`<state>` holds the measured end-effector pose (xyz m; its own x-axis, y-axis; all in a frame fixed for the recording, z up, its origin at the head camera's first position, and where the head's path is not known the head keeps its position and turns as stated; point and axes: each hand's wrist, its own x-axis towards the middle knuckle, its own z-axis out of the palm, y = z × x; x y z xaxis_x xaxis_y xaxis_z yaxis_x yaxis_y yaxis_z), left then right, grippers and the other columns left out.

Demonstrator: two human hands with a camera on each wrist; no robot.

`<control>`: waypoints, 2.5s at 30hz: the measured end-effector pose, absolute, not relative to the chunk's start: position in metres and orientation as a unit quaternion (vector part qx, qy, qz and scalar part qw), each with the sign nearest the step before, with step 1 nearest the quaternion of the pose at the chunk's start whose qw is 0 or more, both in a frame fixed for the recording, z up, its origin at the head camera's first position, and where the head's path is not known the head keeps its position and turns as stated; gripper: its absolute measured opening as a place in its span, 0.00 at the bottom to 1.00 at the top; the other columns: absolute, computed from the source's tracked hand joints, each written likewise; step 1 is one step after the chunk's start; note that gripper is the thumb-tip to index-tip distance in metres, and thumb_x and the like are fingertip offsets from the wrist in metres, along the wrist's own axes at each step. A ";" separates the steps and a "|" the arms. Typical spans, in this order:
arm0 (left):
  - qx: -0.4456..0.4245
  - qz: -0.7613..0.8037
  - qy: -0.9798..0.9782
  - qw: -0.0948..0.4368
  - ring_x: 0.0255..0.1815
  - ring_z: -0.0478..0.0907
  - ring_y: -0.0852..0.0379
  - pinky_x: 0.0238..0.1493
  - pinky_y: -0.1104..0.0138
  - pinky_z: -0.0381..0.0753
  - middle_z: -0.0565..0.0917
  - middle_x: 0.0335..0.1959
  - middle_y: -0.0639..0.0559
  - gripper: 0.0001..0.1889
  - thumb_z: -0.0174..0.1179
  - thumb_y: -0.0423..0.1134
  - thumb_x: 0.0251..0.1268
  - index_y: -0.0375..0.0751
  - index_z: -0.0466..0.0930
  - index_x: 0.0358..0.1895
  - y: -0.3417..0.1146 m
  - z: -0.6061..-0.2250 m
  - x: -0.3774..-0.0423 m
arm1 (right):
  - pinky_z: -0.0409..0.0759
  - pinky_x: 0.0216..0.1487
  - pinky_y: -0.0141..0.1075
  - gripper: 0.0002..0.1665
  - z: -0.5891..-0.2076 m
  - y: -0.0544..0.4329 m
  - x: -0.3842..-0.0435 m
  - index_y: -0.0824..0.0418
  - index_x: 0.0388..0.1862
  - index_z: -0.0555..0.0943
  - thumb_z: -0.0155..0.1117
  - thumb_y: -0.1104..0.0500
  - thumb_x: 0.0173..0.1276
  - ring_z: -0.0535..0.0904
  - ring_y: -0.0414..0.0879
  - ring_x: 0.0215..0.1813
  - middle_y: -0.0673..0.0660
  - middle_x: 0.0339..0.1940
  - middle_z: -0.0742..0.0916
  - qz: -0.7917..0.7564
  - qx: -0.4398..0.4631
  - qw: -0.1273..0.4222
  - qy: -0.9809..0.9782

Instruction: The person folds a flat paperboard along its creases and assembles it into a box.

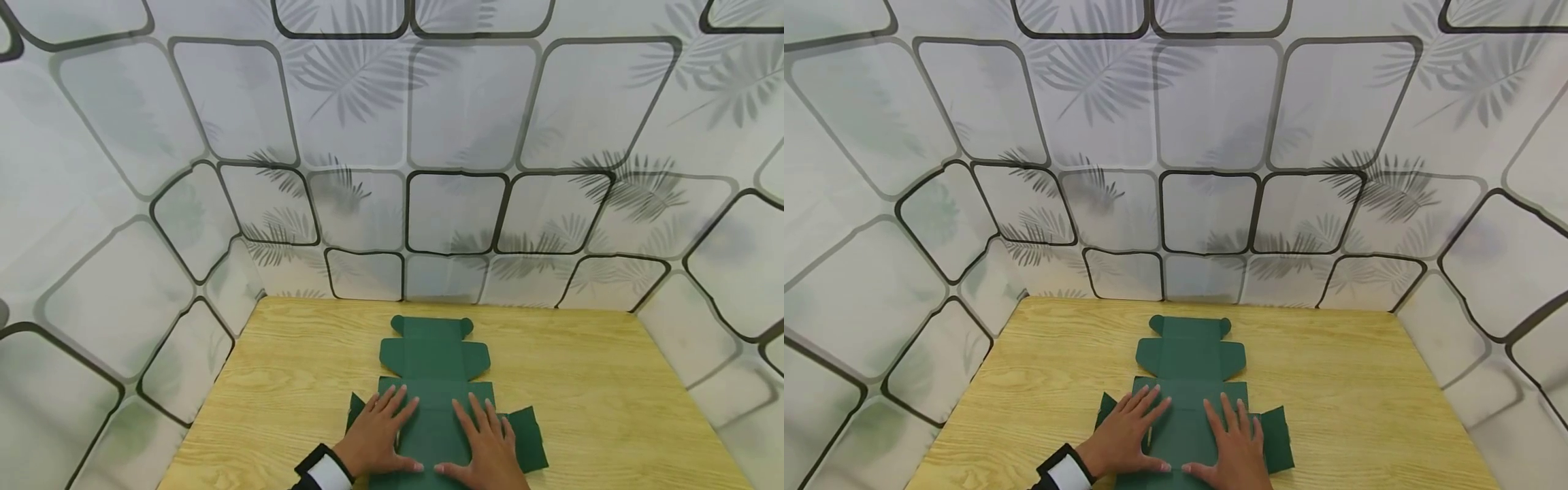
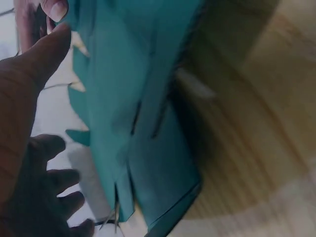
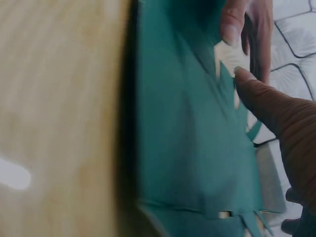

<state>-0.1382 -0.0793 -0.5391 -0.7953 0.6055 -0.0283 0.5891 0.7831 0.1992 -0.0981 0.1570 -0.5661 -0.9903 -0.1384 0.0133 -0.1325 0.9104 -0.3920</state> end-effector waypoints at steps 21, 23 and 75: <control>0.310 0.067 0.946 0.063 0.70 0.58 0.43 0.59 0.48 0.67 0.57 0.72 0.44 0.52 0.51 0.78 0.41 0.54 0.57 0.70 -0.085 -0.556 -0.133 | 0.42 0.61 0.72 0.60 -0.588 0.169 -0.094 0.43 0.67 0.65 0.51 0.16 0.34 0.57 0.66 0.69 0.58 0.70 0.64 -0.172 -0.097 0.081 0.977; 0.308 0.068 0.946 0.068 0.70 0.58 0.43 0.59 0.48 0.67 0.56 0.72 0.44 0.52 0.51 0.79 0.41 0.54 0.56 0.71 -0.085 -0.556 -0.131 | 0.42 0.61 0.72 0.60 -0.587 0.173 -0.096 0.42 0.67 0.65 0.52 0.16 0.34 0.58 0.66 0.69 0.58 0.70 0.64 -0.176 -0.108 0.082 0.975; 0.308 0.014 0.950 0.053 0.69 0.59 0.42 0.49 0.61 0.75 0.55 0.72 0.41 0.31 0.34 0.69 0.63 0.69 0.52 0.70 -0.061 -0.634 -0.110 | 0.47 0.64 0.66 0.61 -0.565 0.189 -0.119 0.36 0.69 0.61 0.64 0.25 0.29 0.50 0.68 0.72 0.61 0.73 0.59 -0.211 -0.180 0.146 0.950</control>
<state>-0.1096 -0.0615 -0.6342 -0.8042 0.5871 -0.0929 0.5841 0.8095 0.0594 -0.1188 0.1889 -0.5645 -0.8927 -0.4036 -0.2008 -0.2807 0.8462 -0.4530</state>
